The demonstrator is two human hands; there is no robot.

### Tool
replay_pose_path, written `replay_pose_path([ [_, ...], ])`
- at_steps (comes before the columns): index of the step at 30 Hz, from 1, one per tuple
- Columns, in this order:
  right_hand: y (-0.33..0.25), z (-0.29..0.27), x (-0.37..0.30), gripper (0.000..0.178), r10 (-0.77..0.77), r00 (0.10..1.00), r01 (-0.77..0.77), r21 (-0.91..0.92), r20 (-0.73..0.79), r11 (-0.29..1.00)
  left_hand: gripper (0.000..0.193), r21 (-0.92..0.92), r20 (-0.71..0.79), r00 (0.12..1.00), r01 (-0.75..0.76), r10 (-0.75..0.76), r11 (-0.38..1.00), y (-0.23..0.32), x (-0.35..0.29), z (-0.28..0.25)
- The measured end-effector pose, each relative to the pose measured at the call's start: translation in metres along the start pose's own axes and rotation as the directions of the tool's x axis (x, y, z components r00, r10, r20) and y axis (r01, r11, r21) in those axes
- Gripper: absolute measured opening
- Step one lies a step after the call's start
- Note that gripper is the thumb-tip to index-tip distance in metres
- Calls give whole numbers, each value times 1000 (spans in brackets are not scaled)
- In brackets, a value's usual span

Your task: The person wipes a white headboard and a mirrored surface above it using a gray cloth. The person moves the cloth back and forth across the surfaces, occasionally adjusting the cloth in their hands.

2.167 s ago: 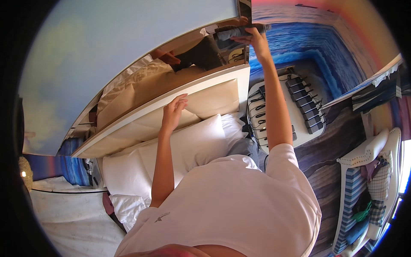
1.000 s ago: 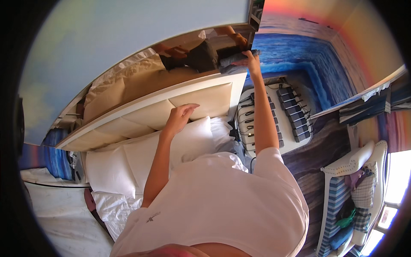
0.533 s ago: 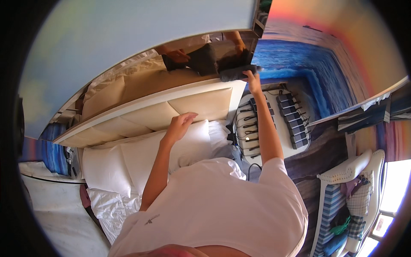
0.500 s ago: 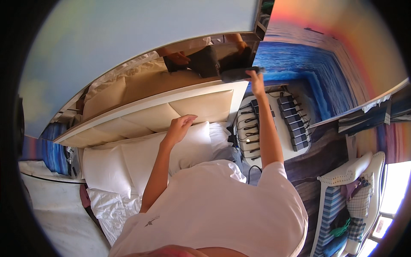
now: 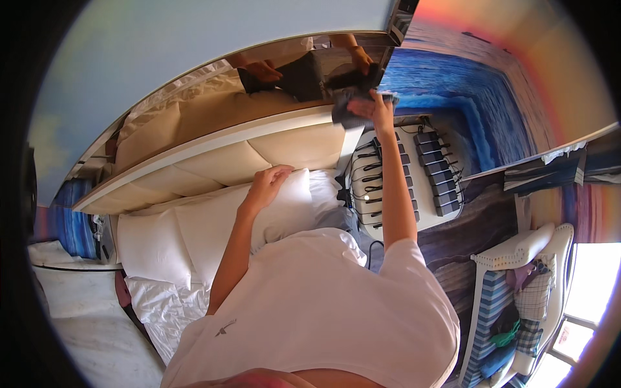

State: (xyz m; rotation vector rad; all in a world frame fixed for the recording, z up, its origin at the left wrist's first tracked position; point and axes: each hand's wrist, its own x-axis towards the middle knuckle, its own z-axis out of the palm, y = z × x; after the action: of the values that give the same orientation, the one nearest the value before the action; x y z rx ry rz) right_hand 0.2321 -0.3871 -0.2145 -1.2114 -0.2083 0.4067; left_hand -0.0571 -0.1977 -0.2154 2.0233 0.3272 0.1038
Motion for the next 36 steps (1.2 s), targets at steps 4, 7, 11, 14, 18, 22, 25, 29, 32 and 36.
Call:
replay_pose_path([
  [4,-14,2,27,54,-117,992,123,-137,52,983,23,-18,-10,1000,-16,15,1000,14,7,-2],
  [7,5,-3,22,37,-260,965,261,-41,19,965,23,4,-6,1000,-16,16,1000,12,6,-1],
  [11,-15,3,22,20,-502,865,488,-191,-29,852,23,7,3,1000,9,-9,1000,0,2,0],
  [14,-40,10,23,16,-574,818,557,-288,29,779,23,8,-16,999,29,-29,1000,-8,3,7],
  [18,-16,-4,28,16,-604,795,574,-387,55,722,24,-3,-7,1000,-3,3,1000,-10,6,17],
  [22,24,-25,22,17,-526,835,513,-574,161,639,24,15,3,1000,-4,4,1000,-12,11,18],
  [25,-21,-4,32,14,-476,867,497,-320,147,807,24,4,-12,1000,22,-22,1000,-11,11,15],
  [29,-90,21,42,18,-547,832,531,151,93,834,23,-10,-31,1000,0,0,1000,-3,18,18],
  [32,-10,-10,46,17,-594,803,591,-61,-56,804,23,-77,-23,998,-52,50,996,4,22,23],
  [36,19,-38,45,29,-419,865,501,-531,277,683,23,-16,-18,998,-64,63,998,8,14,14],
])
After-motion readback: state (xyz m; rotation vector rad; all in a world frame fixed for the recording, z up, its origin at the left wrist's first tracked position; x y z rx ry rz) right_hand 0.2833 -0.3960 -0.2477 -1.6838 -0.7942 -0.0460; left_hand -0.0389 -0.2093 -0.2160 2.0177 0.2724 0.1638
